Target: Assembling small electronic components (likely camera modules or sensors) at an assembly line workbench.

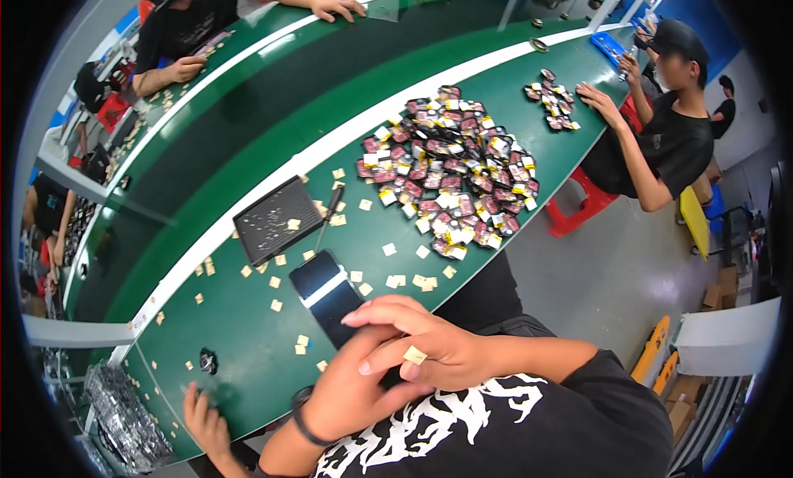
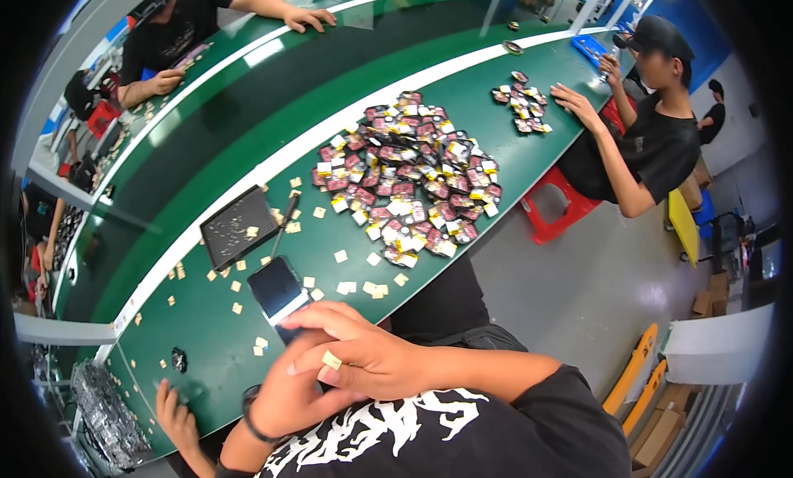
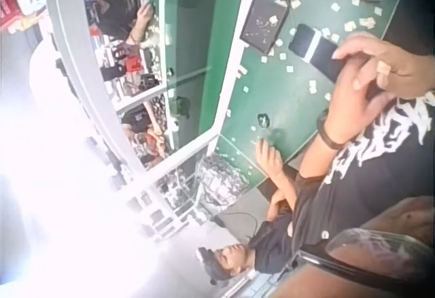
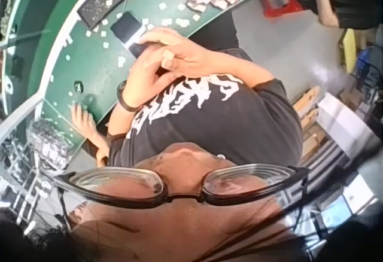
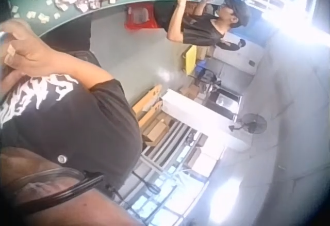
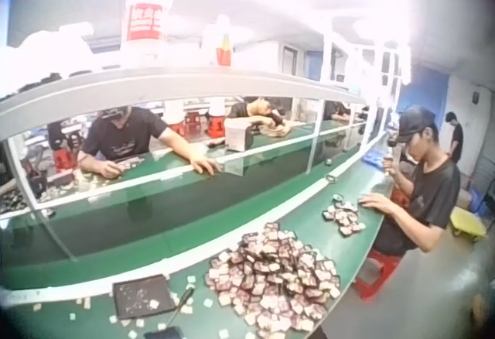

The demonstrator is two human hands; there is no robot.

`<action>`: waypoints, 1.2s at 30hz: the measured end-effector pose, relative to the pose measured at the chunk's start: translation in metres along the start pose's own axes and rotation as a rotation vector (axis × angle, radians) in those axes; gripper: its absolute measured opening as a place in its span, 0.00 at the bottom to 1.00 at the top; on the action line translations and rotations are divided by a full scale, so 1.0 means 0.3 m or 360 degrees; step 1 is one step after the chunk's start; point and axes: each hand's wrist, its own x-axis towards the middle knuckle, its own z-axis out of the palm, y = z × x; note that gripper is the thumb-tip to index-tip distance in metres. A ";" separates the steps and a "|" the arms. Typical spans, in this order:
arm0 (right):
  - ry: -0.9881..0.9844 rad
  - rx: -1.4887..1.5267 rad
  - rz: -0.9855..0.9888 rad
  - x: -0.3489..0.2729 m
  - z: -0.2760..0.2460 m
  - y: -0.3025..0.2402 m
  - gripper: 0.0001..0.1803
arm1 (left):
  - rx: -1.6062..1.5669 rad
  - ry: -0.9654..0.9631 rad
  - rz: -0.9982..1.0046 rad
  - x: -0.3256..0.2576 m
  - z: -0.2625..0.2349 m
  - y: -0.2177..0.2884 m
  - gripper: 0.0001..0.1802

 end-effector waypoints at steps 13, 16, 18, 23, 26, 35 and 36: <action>0.1515 0.0602 0.2040 -0.688 -0.281 0.252 0.16 | 0.0222 0.0695 -0.0088 -0.093 -0.090 -0.293 0.16; 0.1373 0.0551 0.2379 -0.800 -0.304 0.389 0.18 | 0.0112 0.0905 0.0037 -0.094 -0.103 -0.357 0.14; 0.1365 0.0487 0.2673 -1.062 -0.290 0.529 0.18 | -0.0026 0.1129 0.0234 -0.086 -0.086 -0.367 0.13; 0.0799 0.0850 0.2382 -1.403 -0.151 0.797 0.21 | 0.0483 0.0887 0.0096 -0.106 -0.120 -0.267 0.15; 0.0802 0.0726 0.2382 -1.246 -0.146 0.924 0.21 | 0.0462 0.0820 0.0102 -0.110 -0.138 -0.283 0.14; 0.0733 0.0515 0.2424 -1.164 -0.169 0.990 0.20 | 0.0444 0.0717 0.0011 -0.096 -0.148 -0.289 0.13; 0.0721 0.0494 0.2424 -1.176 -0.167 0.987 0.20 | 0.0436 0.0713 0.0003 -0.093 -0.151 -0.284 0.13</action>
